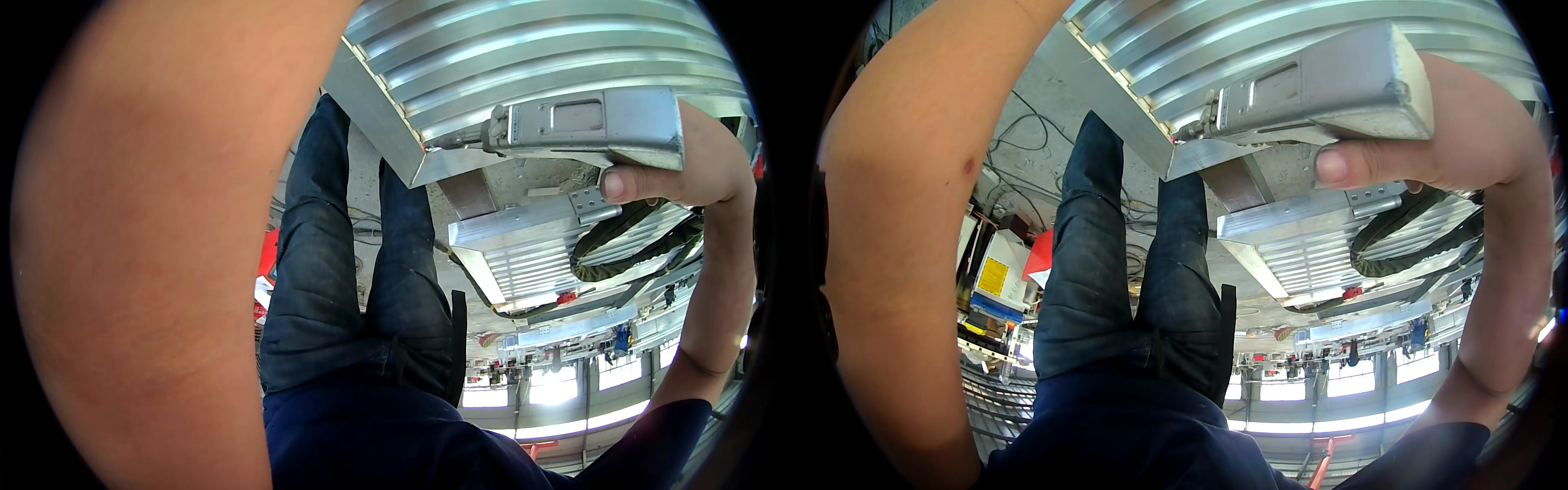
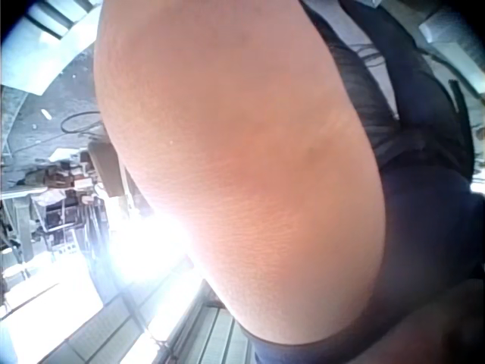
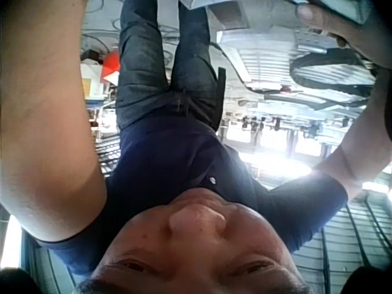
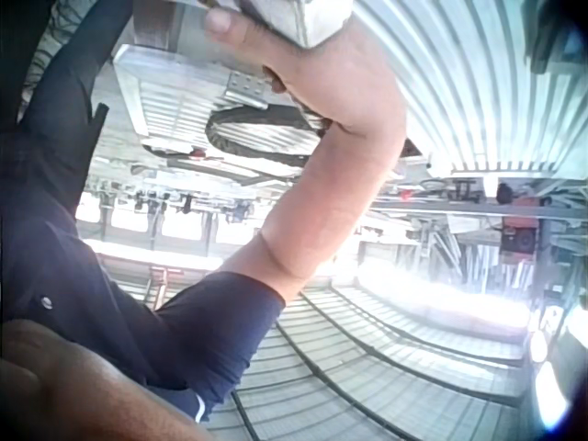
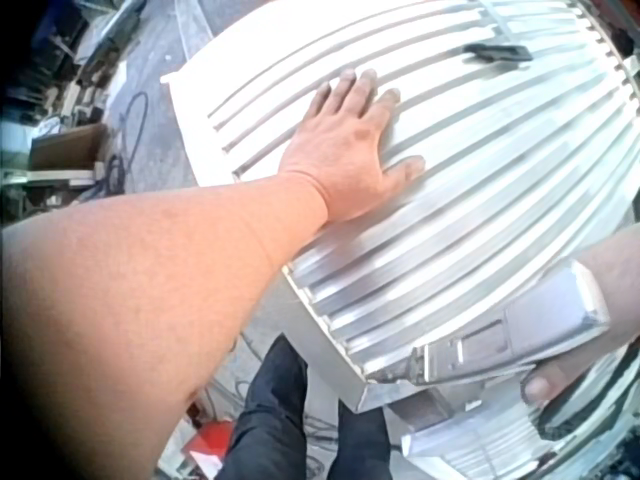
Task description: The person welds the edges of a corrugated metal panel using a handheld welding gun. They reposition the panel and continue welding along multiple seams, producing bright sparks and a visible weld bead.
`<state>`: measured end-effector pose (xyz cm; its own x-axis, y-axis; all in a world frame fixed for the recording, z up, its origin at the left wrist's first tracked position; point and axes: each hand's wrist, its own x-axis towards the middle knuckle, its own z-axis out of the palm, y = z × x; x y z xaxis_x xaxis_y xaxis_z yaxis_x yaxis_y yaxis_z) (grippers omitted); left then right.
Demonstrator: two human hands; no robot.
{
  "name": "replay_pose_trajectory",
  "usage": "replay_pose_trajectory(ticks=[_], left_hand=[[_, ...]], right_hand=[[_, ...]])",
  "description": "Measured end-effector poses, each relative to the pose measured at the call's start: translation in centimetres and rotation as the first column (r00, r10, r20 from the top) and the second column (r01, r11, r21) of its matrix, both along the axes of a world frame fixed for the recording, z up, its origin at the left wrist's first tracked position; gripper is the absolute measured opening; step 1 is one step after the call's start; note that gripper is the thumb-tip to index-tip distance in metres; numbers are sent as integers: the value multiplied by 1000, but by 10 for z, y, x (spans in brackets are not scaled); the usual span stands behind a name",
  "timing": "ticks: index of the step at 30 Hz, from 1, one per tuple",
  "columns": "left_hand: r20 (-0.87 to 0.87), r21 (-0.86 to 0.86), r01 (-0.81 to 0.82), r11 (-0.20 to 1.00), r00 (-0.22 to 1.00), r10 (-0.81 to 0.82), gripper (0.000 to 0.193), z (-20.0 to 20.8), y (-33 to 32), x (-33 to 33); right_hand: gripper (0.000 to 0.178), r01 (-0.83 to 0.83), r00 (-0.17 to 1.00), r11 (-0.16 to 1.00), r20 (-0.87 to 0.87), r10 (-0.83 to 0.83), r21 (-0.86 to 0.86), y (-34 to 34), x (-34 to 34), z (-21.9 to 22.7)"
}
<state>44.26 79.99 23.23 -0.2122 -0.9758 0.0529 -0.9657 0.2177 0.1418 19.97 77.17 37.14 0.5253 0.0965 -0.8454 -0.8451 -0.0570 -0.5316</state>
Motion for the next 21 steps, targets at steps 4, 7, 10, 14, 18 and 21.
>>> replay_pose_trajectory(ticks=[4,7,10,14,18,21], left_hand=[[21,-7,-4,1000,1000,5,80,1,-1,-1],[9,-15,-1,1000,1000,1,79,1,-1,-2],[-1,-19,6,1000,1000,-6,79,-3,-2,0],[-2,-23,5,1000,1000,-5,79,-2,0,-3],[14,-26,5,1000,1000,-4,79,-2,0,-2],[24,-24,2,1000,1000,-1,78,-2,1,-1]], right_hand=[[65,41,999,998,-1,-41,55,3,1,-6],[63,60,998,997,13,-61,51,6,1,-8],[62,42,999,999,21,-42,33,8,4,-11],[63,84,996,995,-1,-84,48,13,1,-14],[63,109,994,993,8,-110,49,16,0,-16],[64,113,994,993,1,-113,45,17,2,-16]])
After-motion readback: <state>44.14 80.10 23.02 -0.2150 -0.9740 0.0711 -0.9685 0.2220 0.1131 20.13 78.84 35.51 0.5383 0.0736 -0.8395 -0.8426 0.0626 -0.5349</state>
